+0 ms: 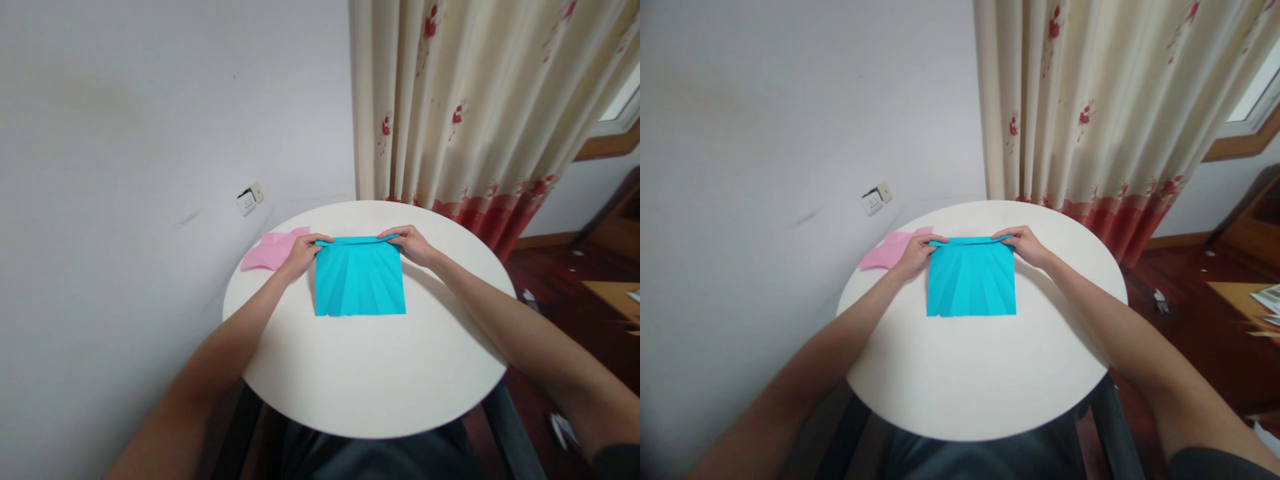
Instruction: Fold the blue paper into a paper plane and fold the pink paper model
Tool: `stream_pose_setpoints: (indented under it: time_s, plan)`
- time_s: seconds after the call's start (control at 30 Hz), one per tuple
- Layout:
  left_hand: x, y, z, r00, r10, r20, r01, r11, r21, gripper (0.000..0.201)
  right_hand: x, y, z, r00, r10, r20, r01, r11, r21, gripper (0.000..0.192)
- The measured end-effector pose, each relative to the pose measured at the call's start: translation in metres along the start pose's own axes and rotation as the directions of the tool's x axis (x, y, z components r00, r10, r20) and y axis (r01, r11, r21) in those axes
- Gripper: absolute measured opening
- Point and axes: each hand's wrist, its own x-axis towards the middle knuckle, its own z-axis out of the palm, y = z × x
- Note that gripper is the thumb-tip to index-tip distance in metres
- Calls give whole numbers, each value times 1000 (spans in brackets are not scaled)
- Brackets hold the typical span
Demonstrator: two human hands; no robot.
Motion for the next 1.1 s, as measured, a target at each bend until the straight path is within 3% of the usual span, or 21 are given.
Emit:
stream_pose_setpoints:
  time_s: [0.2,0.3,0.4,0.5,0.67,0.93,1.0,1.1]
  plan:
    - [1,-1,4,998,-33,-57,27,994,-105,19,-1,-2,2,999,-37,-7,37,999,-28,18]
    - [-1,2,6,998,-32,-50,23,984,-179,27,0,-2,2,999,-53,-7,53,999,-10,18]
    - [-2,5,8,998,-43,-35,34,976,-216,43,1,0,1,999,-31,-18,31,999,17,25]
    - [-2,4,9,998,-63,-27,56,975,-215,38,2,4,0,1000,4,8,-4,999,52,38]
    - [-1,-1,9,990,-102,-92,82,976,-202,38,5,15,-2,1000,16,14,-17,998,60,45]
    - [0,1,16,941,-234,-246,144,932,-333,39,5,21,7,992,54,-116,-48,998,51,49]
    - [-2,2,18,950,-263,-171,189,915,-357,42,6,23,7,986,37,-165,-36,999,8,49]
    - [-6,2,19,957,-285,61,289,900,-326,48,9,26,4,963,12,-271,-31,997,-64,49]
